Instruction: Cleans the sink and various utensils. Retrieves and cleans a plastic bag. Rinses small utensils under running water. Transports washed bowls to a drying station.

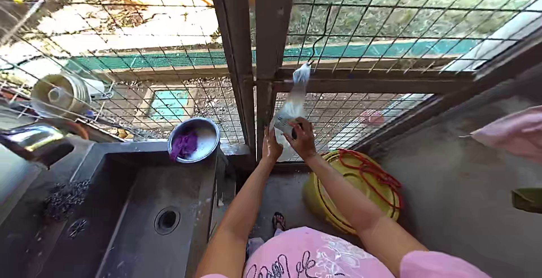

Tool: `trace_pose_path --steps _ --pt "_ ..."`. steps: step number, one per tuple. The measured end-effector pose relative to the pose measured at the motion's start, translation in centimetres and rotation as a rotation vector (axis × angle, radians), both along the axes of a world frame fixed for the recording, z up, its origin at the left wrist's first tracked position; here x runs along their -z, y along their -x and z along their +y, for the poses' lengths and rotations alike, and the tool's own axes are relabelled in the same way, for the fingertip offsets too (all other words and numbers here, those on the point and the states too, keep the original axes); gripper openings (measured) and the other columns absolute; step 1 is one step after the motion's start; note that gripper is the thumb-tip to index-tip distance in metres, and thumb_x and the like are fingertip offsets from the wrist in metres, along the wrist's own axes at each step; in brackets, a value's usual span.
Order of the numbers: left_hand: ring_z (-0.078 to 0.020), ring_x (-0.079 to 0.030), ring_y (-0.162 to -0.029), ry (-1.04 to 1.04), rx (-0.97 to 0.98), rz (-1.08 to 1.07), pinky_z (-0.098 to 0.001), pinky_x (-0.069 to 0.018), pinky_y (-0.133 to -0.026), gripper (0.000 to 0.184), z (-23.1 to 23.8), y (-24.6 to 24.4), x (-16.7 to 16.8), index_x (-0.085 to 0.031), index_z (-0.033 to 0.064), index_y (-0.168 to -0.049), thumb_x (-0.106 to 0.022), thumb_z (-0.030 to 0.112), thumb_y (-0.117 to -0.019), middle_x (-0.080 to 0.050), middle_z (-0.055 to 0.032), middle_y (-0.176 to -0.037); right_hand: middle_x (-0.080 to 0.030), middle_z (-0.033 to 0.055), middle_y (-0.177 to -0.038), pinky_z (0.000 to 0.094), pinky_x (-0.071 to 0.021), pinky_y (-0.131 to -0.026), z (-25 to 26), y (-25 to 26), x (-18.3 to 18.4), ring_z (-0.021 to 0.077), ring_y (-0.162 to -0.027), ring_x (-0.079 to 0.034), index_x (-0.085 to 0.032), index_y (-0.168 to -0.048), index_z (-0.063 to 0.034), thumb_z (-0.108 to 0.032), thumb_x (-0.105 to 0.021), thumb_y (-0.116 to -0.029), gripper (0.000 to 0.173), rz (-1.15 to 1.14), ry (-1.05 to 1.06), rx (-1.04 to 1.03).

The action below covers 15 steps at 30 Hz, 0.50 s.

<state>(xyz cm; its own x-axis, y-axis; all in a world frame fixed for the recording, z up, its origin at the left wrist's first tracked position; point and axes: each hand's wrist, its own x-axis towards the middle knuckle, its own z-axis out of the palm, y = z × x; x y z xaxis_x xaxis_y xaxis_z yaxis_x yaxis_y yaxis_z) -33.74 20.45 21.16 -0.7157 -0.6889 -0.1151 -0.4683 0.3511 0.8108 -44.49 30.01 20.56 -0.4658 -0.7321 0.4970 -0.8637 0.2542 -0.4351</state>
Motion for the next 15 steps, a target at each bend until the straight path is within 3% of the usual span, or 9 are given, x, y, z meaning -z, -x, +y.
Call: trace_pose_path --steps 3,6,9,11,13,15 --pt "-0.0411 -0.039 -0.145 0.003 -0.022 0.065 -0.0476 -0.0362 -0.118 0.07 0.5 -1.1 0.0 -0.047 -0.0078 -0.145 -0.072 -0.006 -0.0793 -0.036 -0.0317 -0.156 -0.055 0.0249 -0.143 0.0657 -0.0438 -0.103 -1.2 0.7 -3.3 0.0484 -0.136 -0.047 -0.066 -0.134 -0.0059 -0.024 -0.074 -0.0939 0.044 -0.219 -0.537 -0.066" --pt "-0.0433 -0.042 -0.142 -0.005 0.01 0.018 -0.0477 -0.0379 -0.117 0.071 0.5 -1.2 -1.2 -0.045 -0.0096 -0.146 -0.072 -0.005 -0.0804 -0.035 -0.0342 -0.155 -0.058 0.0266 -0.139 0.0656 -0.0466 -0.101 -2.3 1.1 -6.2 0.0499 -0.132 -0.051 -0.068 -0.129 -0.0032 -0.027 -0.077 -0.0912 0.045 -0.144 -0.491 -0.062" --pt "-0.0423 -0.042 -0.143 -0.039 -0.006 -0.001 -0.05 -0.0394 -0.116 0.073 1.0 -1.8 -1.1 -0.044 -0.0074 -0.147 -0.072 -0.005 -0.0798 -0.032 -0.0302 -0.159 -0.06 0.0269 -0.135 0.0702 -0.0445 -0.1 -1.8 1.2 -6.1 0.0515 -0.129 -0.051 -0.069 -0.126 -0.0029 -0.02 -0.08 -0.0875 0.043 -0.184 -0.6 -0.096" --pt "-0.0428 -0.042 -0.142 -0.025 -0.014 0.016 -0.0506 -0.0401 -0.115 0.07 0.4 -1.5 -1.7 -0.046 -0.0085 -0.146 -0.071 -0.006 -0.0801 -0.032 -0.0294 -0.16 -0.058 0.0263 -0.139 0.0688 -0.0459 -0.1 -1.7 1.7 -7.1 0.0512 -0.131 -0.051 -0.068 -0.127 -0.0033 -0.023 -0.08 -0.0883 0.045 -0.11 -0.5 -0.08" --pt "-0.0426 -0.042 -0.142 -0.027 -0.018 0.014 -0.0511 -0.0405 -0.114 0.068 0.9 -2.0 -1.4 -0.048 -0.0077 -0.144 -0.072 -0.006 -0.0809 -0.031 -0.0286 -0.16 -0.058 0.0272 -0.138 0.0713 -0.0426 -0.101 -0.8 1.7 -5.9 0.052 -0.132 -0.049 -0.069 -0.126 -0.0025 -0.02 -0.081 -0.0865 0.045 -0.169 -0.559 -0.134" --pt "-0.0434 -0.042 -0.141 -0.014 -0.024 0.034 -0.0522 -0.0409 -0.114 0.068 0.6 -2.2 -1.1 -0.051 -0.0059 -0.143 -0.073 -0.006 -0.0782 -0.034 -0.0293 -0.158 -0.059 0.0255 -0.139 0.0673 -0.0449 -0.103 -0.1 1.3 -5.1 0.0493 -0.133 -0.05 -0.069 -0.126 -0.0031 -0.022 -0.079 -0.0889 0.043 -0.133 -0.501 -0.142"
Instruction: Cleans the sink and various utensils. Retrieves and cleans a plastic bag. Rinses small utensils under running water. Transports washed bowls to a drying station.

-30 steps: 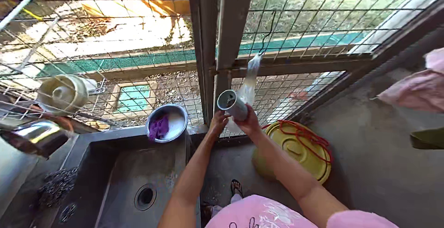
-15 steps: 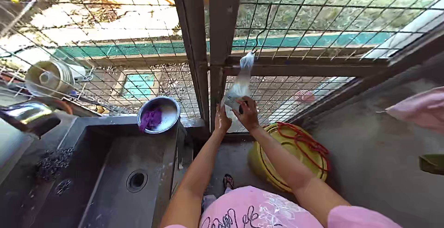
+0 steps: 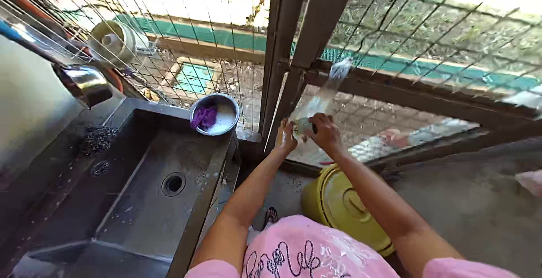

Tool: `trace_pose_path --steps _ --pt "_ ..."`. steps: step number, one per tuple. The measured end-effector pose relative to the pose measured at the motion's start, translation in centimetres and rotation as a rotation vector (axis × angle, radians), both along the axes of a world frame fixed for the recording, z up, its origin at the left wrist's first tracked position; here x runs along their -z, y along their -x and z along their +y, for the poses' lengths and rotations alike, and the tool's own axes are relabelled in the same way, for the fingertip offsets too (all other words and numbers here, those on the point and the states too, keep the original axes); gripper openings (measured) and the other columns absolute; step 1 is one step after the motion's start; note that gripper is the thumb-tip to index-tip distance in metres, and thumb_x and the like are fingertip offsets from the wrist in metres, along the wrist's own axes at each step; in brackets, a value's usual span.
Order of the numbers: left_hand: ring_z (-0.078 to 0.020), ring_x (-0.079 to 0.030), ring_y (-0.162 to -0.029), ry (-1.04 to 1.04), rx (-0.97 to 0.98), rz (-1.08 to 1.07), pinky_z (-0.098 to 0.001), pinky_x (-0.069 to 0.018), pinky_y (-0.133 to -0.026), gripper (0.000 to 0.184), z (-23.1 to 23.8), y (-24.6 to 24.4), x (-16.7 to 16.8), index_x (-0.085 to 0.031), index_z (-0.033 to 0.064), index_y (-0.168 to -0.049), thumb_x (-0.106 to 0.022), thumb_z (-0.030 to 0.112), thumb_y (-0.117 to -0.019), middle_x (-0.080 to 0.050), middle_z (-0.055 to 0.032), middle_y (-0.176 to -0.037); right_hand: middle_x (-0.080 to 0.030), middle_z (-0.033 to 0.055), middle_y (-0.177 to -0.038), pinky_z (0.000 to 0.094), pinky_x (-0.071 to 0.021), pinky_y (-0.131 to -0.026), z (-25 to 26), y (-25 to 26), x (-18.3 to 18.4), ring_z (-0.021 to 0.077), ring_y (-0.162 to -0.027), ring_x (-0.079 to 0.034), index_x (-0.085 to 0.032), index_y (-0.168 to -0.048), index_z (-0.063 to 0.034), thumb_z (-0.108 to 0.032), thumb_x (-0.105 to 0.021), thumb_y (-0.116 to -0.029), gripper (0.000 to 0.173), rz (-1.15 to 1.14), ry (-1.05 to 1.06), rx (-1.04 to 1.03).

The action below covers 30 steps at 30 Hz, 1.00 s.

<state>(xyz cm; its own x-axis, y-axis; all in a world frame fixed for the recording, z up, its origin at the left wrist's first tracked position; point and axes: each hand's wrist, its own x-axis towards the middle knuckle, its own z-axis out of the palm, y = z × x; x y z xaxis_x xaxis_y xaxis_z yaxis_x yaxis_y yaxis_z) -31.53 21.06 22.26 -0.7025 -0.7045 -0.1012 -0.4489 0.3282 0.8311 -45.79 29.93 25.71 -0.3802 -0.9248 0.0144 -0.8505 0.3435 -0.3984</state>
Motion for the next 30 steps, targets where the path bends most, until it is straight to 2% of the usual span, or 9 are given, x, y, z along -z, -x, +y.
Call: trace_pose_path --steps 4,9,13,15,17,21,25,28,30 --pt "-0.0486 -0.04 -0.14 -0.048 -0.014 -0.007 -0.0557 -0.0423 -0.111 0.068 -0.1 -1.4 0.1 -0.053 0.0059 -0.146 -0.07 -0.005 -0.0813 -0.026 -0.0332 -0.159 -0.06 0.0273 -0.137 0.0681 -0.0421 -0.104 1.1 -0.2 0.8 0.0511 -0.131 -0.05 -0.069 -0.125 -0.0023 -0.021 -0.077 -0.0886 0.042 0.058 -0.114 -0.102" --pt "-0.0387 -0.048 -0.137 -0.091 -0.089 0.143 -0.0454 -0.0425 -0.112 0.048 -1.7 -8.0 -0.1 -0.069 0.0062 -0.13 -0.066 -0.006 -0.0835 -0.046 -0.0306 -0.147 -0.063 0.0319 -0.128 0.0696 -0.0434 -0.101 1.8 -3.5 -7.2 0.0559 -0.122 -0.056 -0.073 -0.113 0.0003 -0.02 -0.08 -0.0818 0.038 0.215 0.329 -0.156" --pt "-0.0274 -0.059 -0.12 -0.474 -0.202 0.282 -0.0421 -0.0487 -0.1 0.045 -1.2 -19.0 -2.4 -0.052 -0.0009 -0.144 -0.06 0.009 -0.1008 -0.057 -0.0228 -0.137 -0.063 0.0348 -0.12 0.0647 -0.0417 -0.101 -1.2 -12.4 -12.0 0.0559 -0.116 -0.057 -0.072 -0.107 0.0023 -0.03 -0.074 -0.0839 0.04 0.122 0.615 -0.472" --pt "-0.0192 -0.065 -0.106 -0.743 -0.248 0.516 -0.0386 -0.0551 -0.089 0.05 -0.4 -25.3 -2.5 -0.043 0.0023 -0.149 -0.05 0.026 -0.1055 -0.064 -0.0129 -0.126 -0.065 0.0307 -0.118 0.0542 -0.046 -0.103 -4.7 -18.4 -10.4 0.0464 -0.117 -0.059 -0.074 -0.104 -0.0013 -0.03 -0.078 -0.0848 0.035 -0.031 0.714 -0.639" --pt "-0.0195 -0.07 -0.106 -0.772 -0.331 0.756 -0.0384 -0.0592 -0.088 0.073 0.7 -31.1 -2.0 -0.038 0.0036 -0.152 -0.052 0.053 -0.1 -0.07 -0.0089 -0.123 -0.064 0.0293 -0.118 0.0435 -0.0512 -0.101 -8.7 -25.6 -6.2 0.0376 -0.117 -0.062 -0.072 -0.1 -0.0002 -0.027 -0.081 -0.0836 0.033 -0.263 0.765 -0.759" --pt "-0.0194 -0.065 -0.111 -0.689 -0.812 1.066 -0.0377 -0.0553 -0.094 0.067 -0.6 -40.1 0.1 -0.02 0.0021 -0.154 -0.041 0.043 -0.1057 -0.062 -0.0116 -0.13 -0.057 0.0388 -0.125 0.0506 -0.0535 -0.098 -14.3 -39.4 3.1 0.0479 -0.119 -0.059 -0.065 -0.099 0.0103 -0.017 -0.086 -0.0756 0.042 -0.652 0.545 -0.907" --pt "-0.0232 -0.067 -0.097 -0.709 -1.244 1.162 -0.0406 -0.0578 -0.081 0.044 -3.9 -48.3 3.6 -0.037 0.0109 -0.147 -0.031 0.036 -0.1114 -0.064 -0.0131 -0.117 -0.06 0.0342 -0.128 0.0505 -0.0483 -0.106 -19.2 -48.5 5.3 0.0435 -0.124 -0.059 -0.065 -0.11 0.0126 -0.027 -0.076 -0.0885 0.046 -0.691 0.191 -1.111" --pt "-0.0312 -0.062 -0.11 -0.681 -1.323 1.041 -0.0484 -0.0547 -0.089 0.049 -6.0 -53.5 5.7 -0.03 0.0119 -0.156 -0.038 0.03 -0.1107 -0.055 -0.0209 -0.135 -0.046 0.0347 -0.147 0.0515 -0.0408 -0.116 -27.1 -55.9 1.7 0.0448 -0.138 -0.047 -0.053 -0.137 0.0117 -0.026 -0.063 -0.1011 0.053 -0.583 0.009 -1.047" --pt "-0.0284 -0.063 -0.103 -0.727 -1.368 0.917 -0.0434 -0.0559 -0.084 0.047 -7.9 -55.5 6.4 -0.036 0.0112 -0.152 -0.043 0.03 -0.1095 -0.058 -0.0202 -0.13 -0.035 0.0337 -0.157 0.058 -0.0412 -0.114 -32.2 -61.5 0.4 0.0484 -0.142 -0.042 -0.043 -0.149 0.0067 -0.024 -0.066 -0.0995 0.063 -0.515 0.045 -1.044"
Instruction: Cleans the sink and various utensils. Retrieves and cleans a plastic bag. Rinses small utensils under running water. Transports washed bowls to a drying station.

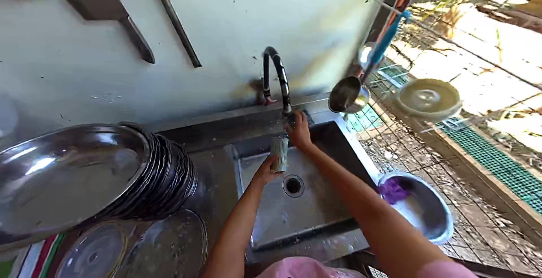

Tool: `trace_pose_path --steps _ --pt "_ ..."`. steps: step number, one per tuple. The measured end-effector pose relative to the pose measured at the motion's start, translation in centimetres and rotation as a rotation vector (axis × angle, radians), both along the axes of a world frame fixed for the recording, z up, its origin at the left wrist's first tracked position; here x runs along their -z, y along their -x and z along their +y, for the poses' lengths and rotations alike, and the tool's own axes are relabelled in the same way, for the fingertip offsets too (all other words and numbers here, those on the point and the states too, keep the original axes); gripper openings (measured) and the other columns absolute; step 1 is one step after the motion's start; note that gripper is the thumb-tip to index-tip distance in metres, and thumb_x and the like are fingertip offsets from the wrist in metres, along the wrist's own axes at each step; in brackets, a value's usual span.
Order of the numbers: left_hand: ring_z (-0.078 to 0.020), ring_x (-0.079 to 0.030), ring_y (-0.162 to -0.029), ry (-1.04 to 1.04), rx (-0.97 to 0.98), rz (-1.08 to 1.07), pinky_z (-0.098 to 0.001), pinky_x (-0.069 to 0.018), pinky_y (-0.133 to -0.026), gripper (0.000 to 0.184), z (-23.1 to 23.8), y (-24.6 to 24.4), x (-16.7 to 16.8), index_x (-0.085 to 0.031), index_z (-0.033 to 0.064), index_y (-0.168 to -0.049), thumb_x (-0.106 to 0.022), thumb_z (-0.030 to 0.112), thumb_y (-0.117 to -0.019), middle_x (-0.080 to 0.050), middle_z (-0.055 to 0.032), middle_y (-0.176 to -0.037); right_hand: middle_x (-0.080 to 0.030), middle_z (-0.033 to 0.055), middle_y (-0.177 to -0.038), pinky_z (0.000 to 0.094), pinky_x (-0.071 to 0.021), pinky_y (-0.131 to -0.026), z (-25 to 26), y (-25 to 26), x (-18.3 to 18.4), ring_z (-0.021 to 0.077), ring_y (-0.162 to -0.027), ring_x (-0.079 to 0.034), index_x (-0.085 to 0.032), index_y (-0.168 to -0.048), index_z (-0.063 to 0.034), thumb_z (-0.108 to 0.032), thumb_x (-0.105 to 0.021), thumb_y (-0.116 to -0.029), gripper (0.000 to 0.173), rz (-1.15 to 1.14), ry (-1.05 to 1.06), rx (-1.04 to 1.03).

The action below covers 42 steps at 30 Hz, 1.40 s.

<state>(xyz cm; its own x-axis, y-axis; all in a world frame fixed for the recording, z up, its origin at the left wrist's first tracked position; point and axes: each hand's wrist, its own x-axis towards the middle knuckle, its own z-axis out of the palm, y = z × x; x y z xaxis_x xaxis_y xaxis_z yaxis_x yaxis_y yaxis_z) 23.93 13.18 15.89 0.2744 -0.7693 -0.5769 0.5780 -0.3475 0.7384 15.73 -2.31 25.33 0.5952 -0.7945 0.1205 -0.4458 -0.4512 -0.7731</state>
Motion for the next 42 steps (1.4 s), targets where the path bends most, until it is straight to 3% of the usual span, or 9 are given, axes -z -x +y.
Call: trace_pose_path --steps 5,11,17,24,28,31,35,38,42 --pt "-0.024 -0.06 -0.08 -0.186 0.024 0.031 -0.0362 -0.0531 -0.067 0.04 -4.8 -2.2 2.6 -0.049 0.0103 -0.139 -0.053 0.027 -0.1041 -0.061 -0.018 -0.109 -0.045 0.0343 -0.149 0.0635 -0.0443 -0.108 -8.0 -11.4 0.3 0.0513 -0.134 -0.05 -0.027 -0.16 -0.002 -0.032 -0.069 -0.0983 0.08 0.085 0.064 -0.142" --pt "-0.0441 -0.051 -0.129 -0.149 0.002 0.006 -0.0655 -0.0468 -0.098 0.062 -6.5 0.2 4.1 -0.04 0.0077 -0.152 -0.067 0.022 -0.0981 -0.048 -0.0272 -0.146 -0.065 0.0328 -0.12 0.0706 -0.048 -0.092 -4.9 -11.3 -2.7 0.0521 -0.112 -0.064 -0.046 -0.145 0.0032 -0.041 -0.046 -0.1088 0.058 0.273 0.01 -0.126" --pt "-0.052 -0.048 -0.132 -0.301 0.028 -0.491 -0.064 -0.0444 -0.105 0.097 -7.0 2.1 2.1 -0.036 0.0075 -0.155 -0.09 0.021 -0.0763 -0.043 -0.0363 -0.147 -0.063 0.0375 -0.124 0.0706 -0.0448 -0.098 -4.5 -12.8 -2.8 0.0545 -0.118 -0.061 -0.043 -0.145 0.0107 -0.053 -0.04 -0.1071 0.074 0.614 0.274 -0.083" --pt "-0.0582 -0.042 -0.132 -0.284 0.054 -0.635 -0.0684 -0.0396 -0.105 0.054 -6.8 2.3 0.1 -0.053 0.0069 -0.145 -0.07 0.025 -0.097 -0.037 -0.041 -0.148 -0.034 0.0375 -0.156 0.075 -0.0265 -0.112 -9.6 -7.5 3.7 0.0561 -0.144 -0.035 -0.03 -0.158 0.0036 -0.045 -0.068 -0.0951 0.089 0.118 0.307 -0.147" --pt "-0.0535 -0.041 -0.137 -0.306 0.056 -0.576 -0.0669 -0.0365 -0.109 0.049 -5.6 2.7 1.6 -0.061 0.0077 -0.14 -0.073 0.014 -0.0932 -0.042 -0.0349 -0.15 -0.019 0.0389 -0.162 0.0843 -0.0182 -0.108 -12.5 -0.8 8.2 0.0605 -0.149 -0.019 -0.038 -0.155 0.0016 -0.027 -0.073 -0.0927 0.077 0.599 0.115 -0.093" --pt "-0.0465 -0.046 -0.136 -0.284 0.035 -0.564 -0.0654 -0.034 -0.111 0.039 -5.5 2.9 4.4 -0.065 0.0013 -0.133 -0.067 0.005 -0.0943 -0.055 -0.0274 -0.142 -0.027 0.0371 -0.16 0.0731 -0.0352 -0.109 -13.9 1.0 10.8 0.0581 -0.142 -0.036 -0.039 -0.156 -0.004 -0.024 -0.078 -0.0902 0.079 0.686 0.053 -0.165" --pt "-0.039 -0.055 -0.129 -0.287 -0.01 -0.477 -0.054 -0.0427 -0.109 0.036 -5.6 2.3 7.9 -0.059 -0.0036 -0.136 -0.058 0.004 -0.1006 -0.058 -0.0276 -0.137 -0.026 0.0267 -0.165 0.0713 -0.0242 -0.116 -14.1 0.2 10.1 0.0476 -0.153 -0.023 -0.056 -0.144 -0.0031 -0.031 -0.081 -0.0857 0.07 0.641 0.078 -0.184" --pt "-0.0412 -0.052 -0.131 -0.314 -0.091 -0.328 -0.0605 -0.0456 -0.102 0.042 -5.5 2.4 10.0 -0.05 0.0024 -0.146 -0.051 0.01 -0.1053 -0.051 -0.0266 -0.145 -0.049 0.0262 -0.148 0.0658 -0.0475 -0.101 -13.4 0.0 12.7 0.0458 -0.131 -0.053 -0.063 -0.129 0.0038 -0.024 -0.082 -0.0825 0.058 0.517 0.082 -0.184" --pt "-0.0436 -0.051 -0.128 -0.413 -0.286 -0.153 -0.0618 -0.0482 -0.095 0.056 -5.1 2.4 12.1 -0.033 0.0073 -0.156 -0.054 0.015 -0.105 -0.045 -0.0286 -0.149 -0.043 0.0305 -0.152 0.0583 -0.0502 -0.103 -4.4 1.0 15.8 0.0459 -0.127 -0.057 -0.039 -0.155 -0.005 -0.016 -0.069 -0.091 0.072 0.323 -0.26 -0.196"
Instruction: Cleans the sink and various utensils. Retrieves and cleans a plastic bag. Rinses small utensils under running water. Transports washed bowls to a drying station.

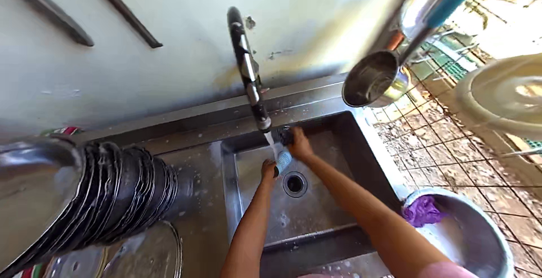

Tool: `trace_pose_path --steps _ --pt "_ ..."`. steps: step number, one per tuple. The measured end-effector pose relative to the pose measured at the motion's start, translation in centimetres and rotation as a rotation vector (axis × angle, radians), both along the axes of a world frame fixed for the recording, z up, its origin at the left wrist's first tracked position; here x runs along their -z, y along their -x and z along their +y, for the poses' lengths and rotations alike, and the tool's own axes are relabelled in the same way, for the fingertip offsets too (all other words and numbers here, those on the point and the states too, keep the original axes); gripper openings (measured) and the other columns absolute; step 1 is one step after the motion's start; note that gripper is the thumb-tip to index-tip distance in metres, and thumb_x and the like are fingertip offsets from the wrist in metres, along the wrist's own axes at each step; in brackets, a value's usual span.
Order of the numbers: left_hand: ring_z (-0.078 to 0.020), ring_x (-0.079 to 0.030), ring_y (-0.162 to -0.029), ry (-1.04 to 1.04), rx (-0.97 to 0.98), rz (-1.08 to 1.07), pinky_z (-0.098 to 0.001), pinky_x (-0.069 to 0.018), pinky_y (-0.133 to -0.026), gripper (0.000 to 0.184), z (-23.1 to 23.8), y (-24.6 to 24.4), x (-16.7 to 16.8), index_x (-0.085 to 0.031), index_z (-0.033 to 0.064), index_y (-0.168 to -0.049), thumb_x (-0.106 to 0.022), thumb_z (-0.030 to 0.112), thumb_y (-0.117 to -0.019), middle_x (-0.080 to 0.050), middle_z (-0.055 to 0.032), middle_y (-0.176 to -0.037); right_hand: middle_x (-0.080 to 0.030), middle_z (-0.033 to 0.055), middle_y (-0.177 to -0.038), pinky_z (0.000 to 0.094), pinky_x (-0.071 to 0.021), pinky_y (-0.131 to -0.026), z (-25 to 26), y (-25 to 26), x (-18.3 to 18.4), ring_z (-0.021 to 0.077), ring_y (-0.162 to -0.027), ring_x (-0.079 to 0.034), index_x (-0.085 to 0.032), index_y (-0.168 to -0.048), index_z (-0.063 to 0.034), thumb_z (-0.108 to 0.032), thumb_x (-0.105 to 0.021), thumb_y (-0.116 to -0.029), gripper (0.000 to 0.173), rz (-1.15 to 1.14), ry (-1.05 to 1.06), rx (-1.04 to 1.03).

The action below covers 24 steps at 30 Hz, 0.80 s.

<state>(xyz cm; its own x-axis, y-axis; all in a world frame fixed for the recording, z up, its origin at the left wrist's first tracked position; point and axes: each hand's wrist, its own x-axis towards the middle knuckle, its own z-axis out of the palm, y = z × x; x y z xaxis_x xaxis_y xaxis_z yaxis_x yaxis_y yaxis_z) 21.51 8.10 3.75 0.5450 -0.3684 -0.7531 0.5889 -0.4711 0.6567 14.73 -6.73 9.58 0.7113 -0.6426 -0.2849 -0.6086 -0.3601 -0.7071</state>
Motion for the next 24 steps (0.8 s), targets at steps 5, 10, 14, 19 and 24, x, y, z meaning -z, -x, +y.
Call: trace_pose_path --steps 5,10,14,19,24 --pt "-0.0224 -0.058 -0.091 0.119 -0.14 0.007 -0.0415 -0.0512 -0.079 0.036 0.2 1.1 3.2 -0.05 -0.0021 -0.133 -0.033 0.021 -0.1121 -0.061 -0.0178 -0.11 -0.044 0.0259 -0.153 0.0601 -0.0504 -0.101 8.1 0.1 7.5 0.0434 -0.124 -0.06 -0.061 -0.142 -0.0131 -0.043 -0.06 -0.1016 0.05 -0.018 -0.243 -0.019" --pt "-0.0364 -0.055 -0.122 0.073 -0.018 -0.037 -0.055 -0.0497 -0.094 0.046 0.0 2.0 2.6 -0.046 0.0017 -0.147 -0.058 0.007 -0.1022 -0.05 -0.0256 -0.144 -0.046 0.0266 -0.152 0.0576 -0.0473 -0.106 3.4 1.2 13.2 0.0434 -0.131 -0.054 -0.067 -0.132 -0.006 -0.039 -0.055 -0.1036 0.045 0.127 -0.104 0.168" --pt "-0.0292 -0.059 -0.115 0.063 0.005 -0.163 -0.0475 -0.049 -0.097 0.032 -1.5 1.8 2.4 -0.056 -0.0047 -0.135 -0.051 0.008 -0.106 -0.06 -0.0236 -0.131 -0.045 0.0287 -0.152 0.0545 -0.0449 -0.111 7.8 2.1 11.3 0.0432 -0.135 -0.051 -0.063 -0.139 -0.0052 -0.032 -0.048 -0.1067 0.044 -0.1 -0.125 0.227" --pt "-0.0366 -0.052 -0.127 0.024 0.008 -0.026 -0.0584 -0.0495 -0.094 0.037 -1.9 2.5 1.3 -0.051 0.0032 -0.142 -0.05 0.02 -0.1088 -0.048 -0.0222 -0.147 -0.045 0.03 -0.151 0.0529 -0.0478 -0.108 4.1 3.1 14.3 0.0433 -0.131 -0.055 -0.059 -0.143 -0.0077 -0.021 -0.044 -0.1087 0.04 -0.01 -0.151 0.297" --pt "-0.0377 -0.055 -0.12 -0.029 0.047 -0.026 -0.0561 -0.0496 -0.094 0.044 -2.8 1.3 2.2 -0.038 0.0048 -0.15 -0.036 0.028 -0.113 -0.049 -0.0274 -0.142 -0.051 0.0325 -0.143 0.0527 -0.0524 -0.102 7.0 2.4 12.0 0.0443 -0.122 -0.061 -0.068 -0.131 -0.0042 -0.017 -0.058 -0.1014 0.034 -0.256 -0.146 0.265"
